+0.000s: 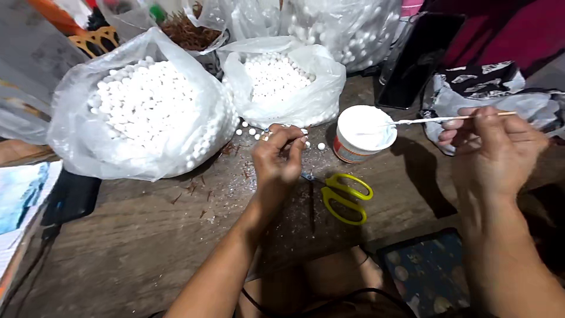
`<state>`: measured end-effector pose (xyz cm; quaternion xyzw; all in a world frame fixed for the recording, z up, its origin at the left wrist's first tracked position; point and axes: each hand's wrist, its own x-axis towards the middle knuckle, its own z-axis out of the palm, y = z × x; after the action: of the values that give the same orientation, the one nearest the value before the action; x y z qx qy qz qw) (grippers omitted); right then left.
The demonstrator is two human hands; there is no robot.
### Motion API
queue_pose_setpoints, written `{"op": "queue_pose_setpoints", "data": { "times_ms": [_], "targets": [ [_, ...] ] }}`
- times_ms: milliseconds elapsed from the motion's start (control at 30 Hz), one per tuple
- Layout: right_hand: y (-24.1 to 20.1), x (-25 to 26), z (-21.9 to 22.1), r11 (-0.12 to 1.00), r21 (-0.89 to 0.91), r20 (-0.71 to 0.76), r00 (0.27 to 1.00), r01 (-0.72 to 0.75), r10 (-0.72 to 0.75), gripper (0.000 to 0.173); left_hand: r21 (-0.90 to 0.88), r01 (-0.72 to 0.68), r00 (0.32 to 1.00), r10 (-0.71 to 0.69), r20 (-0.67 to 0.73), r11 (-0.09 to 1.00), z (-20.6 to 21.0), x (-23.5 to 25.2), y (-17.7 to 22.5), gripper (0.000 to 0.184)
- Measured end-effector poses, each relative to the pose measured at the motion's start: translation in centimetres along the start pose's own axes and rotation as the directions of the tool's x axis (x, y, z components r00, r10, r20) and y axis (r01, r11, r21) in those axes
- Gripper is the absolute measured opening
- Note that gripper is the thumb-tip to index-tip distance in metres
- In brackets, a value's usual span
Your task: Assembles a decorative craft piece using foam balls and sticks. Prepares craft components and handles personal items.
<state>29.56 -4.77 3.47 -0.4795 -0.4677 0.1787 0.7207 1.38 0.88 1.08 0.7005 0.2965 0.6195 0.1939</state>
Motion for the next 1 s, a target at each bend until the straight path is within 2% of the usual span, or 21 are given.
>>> {"op": "queue_pose_setpoints", "data": {
  "times_ms": [100,200,433,767,1000],
  "targets": [
    [0.3,0.2,0.1,0.973,0.134,-0.048,0.980,-0.186,0.194,0.036,0.073,-0.049,0.999,0.048,0.024,0.996,2.1,0.7,0.6,0.008],
    [0.0,0.1,0.3,0.945,0.215,-0.062,0.962,-0.246,0.265,0.039,0.143,-0.117,0.993,0.111,0.049,0.983,3.7,1.5,1.4,0.010],
    [-1.0,0.0,0.5,0.932,0.279,-0.011,0.970,-0.230,0.243,0.042,0.220,-0.192,0.977,0.165,0.134,0.957,5.3,2.3,2.3,0.013],
    [-0.7,0.0,0.6,0.937,0.281,0.024,0.978,-0.206,0.208,0.039,0.290,-0.199,0.965,0.137,0.223,0.936,5.2,2.0,2.4,0.014],
    [-0.3,0.0,0.7,0.946,0.253,0.027,0.979,-0.204,0.204,0.037,0.294,-0.229,0.962,0.170,0.213,0.928,5.4,1.9,2.5,0.014]
  ]
}}
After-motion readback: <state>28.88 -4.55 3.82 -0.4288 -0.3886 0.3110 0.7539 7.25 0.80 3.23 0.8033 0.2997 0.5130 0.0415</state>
